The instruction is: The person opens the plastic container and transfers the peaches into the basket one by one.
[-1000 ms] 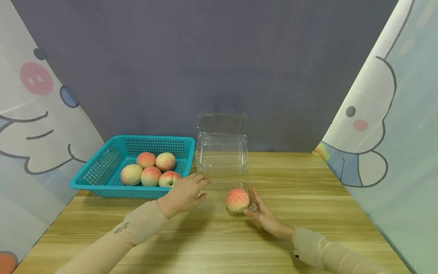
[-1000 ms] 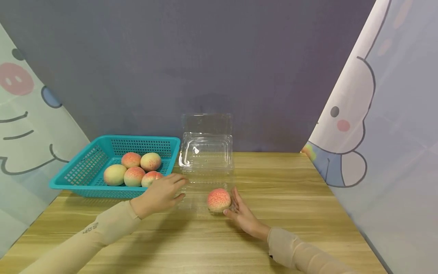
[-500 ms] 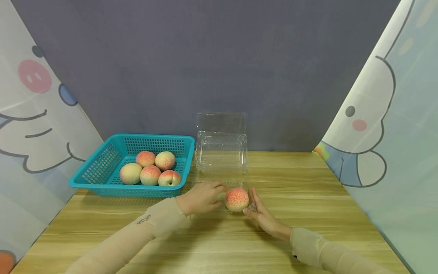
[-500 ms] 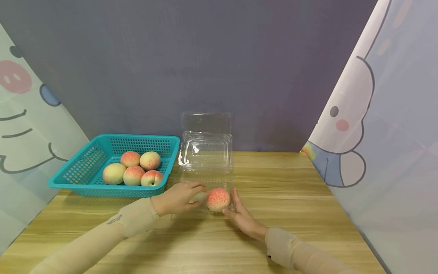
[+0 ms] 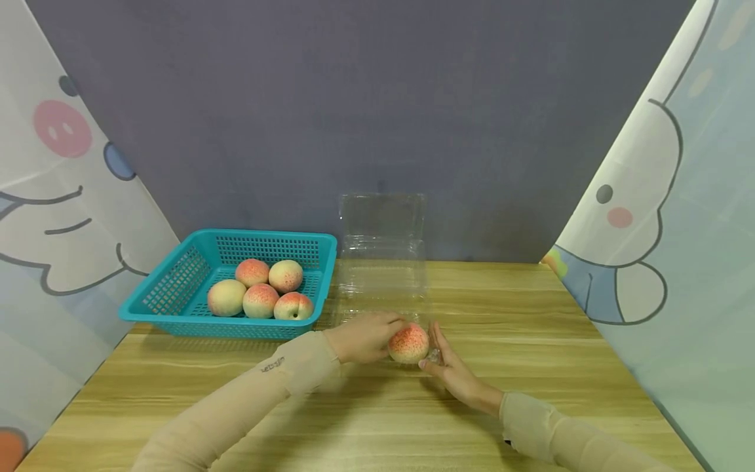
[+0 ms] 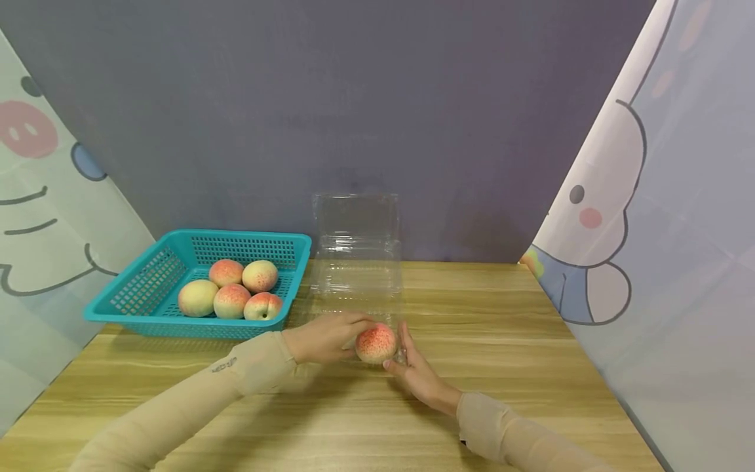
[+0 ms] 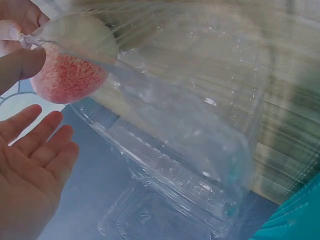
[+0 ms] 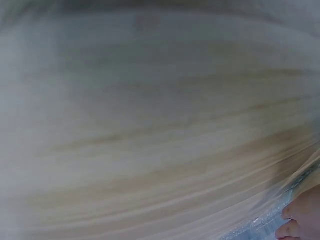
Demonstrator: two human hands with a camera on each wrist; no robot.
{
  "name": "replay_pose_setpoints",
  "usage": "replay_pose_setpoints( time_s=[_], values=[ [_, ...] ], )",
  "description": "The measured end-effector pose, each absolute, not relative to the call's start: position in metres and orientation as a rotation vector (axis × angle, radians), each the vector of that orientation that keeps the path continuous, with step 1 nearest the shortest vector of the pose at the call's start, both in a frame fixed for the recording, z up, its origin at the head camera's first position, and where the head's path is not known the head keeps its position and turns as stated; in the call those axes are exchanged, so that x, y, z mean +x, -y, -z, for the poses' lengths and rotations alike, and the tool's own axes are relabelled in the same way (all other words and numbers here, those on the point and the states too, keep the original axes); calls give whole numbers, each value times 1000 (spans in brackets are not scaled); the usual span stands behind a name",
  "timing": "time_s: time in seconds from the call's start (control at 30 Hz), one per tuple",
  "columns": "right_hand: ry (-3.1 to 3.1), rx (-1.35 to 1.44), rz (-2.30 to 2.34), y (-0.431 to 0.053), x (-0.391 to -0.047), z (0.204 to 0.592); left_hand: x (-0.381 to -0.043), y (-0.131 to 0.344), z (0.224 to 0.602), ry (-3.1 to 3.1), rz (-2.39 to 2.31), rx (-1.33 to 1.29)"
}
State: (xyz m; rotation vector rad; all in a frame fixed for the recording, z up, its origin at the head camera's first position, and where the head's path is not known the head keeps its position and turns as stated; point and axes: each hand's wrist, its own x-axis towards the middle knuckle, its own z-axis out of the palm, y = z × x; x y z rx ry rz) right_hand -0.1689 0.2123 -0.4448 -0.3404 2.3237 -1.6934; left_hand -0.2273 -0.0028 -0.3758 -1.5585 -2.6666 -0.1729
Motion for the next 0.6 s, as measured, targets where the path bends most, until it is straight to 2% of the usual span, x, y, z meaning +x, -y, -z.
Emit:
replay_pose_setpoints(
  time_s=[0.33,0.6],
  values=[
    [-2333,-343,1693,-212,-169,444,-235,-5,371,2683,143,-1662],
    [-2318,-331,1688,-214,-169,446,-243,-21,373,2598,-66,-1828]
  ],
)
